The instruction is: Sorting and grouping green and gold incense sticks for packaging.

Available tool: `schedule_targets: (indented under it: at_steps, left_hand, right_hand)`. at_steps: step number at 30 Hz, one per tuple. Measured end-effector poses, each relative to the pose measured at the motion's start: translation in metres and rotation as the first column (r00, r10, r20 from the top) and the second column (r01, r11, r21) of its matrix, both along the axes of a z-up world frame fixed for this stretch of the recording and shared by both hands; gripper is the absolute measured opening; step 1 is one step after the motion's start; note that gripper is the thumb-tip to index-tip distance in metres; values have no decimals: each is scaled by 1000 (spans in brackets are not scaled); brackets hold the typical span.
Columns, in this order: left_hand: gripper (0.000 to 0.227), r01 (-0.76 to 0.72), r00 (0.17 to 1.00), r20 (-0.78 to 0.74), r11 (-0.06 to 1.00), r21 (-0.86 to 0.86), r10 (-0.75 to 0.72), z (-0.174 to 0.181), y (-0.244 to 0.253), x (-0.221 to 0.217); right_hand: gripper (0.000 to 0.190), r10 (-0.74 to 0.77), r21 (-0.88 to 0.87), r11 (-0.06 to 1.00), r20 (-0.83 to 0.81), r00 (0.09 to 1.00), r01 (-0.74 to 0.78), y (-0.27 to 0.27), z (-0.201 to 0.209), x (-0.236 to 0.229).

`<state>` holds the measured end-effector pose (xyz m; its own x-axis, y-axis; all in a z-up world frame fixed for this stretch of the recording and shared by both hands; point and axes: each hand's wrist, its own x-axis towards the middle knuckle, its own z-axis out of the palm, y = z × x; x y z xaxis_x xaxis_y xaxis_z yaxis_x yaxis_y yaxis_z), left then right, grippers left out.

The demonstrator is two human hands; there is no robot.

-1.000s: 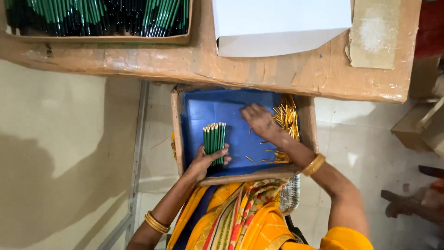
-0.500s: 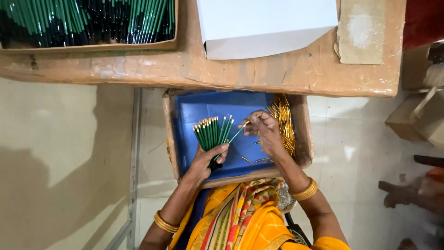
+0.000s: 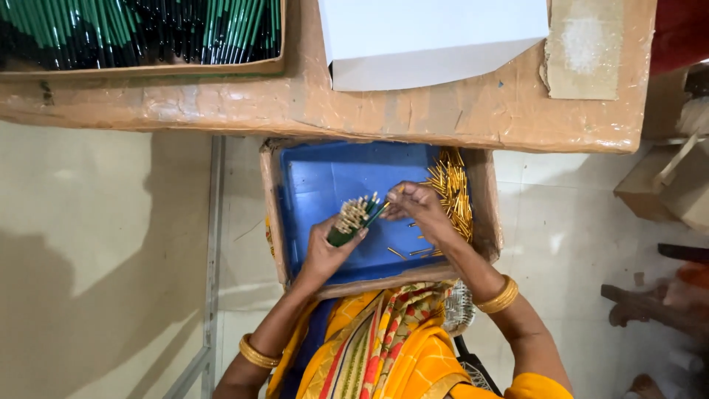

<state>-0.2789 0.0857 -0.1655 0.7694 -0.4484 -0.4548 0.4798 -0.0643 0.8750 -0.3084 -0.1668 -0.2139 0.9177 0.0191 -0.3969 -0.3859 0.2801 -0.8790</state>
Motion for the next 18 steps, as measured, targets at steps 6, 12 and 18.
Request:
schedule_targets:
  at_steps: [6,12,18]
  left_hand:
    - [20,-139,607,783,951,275,-137,-17,22,3]
    - [22,-112,992,-61,993,-35,110,-22,23,4]
    - [31,-209,939,-331,919,-333,93,-12,9,2]
  right_hand:
    - [39,519,-911,409,188,834,-49,-7,25,4]
    - [50,815,-972,-232,-173,552,38,-3,0,6]
    - [13,164,-479,878,256,953,-23,5,4,14]
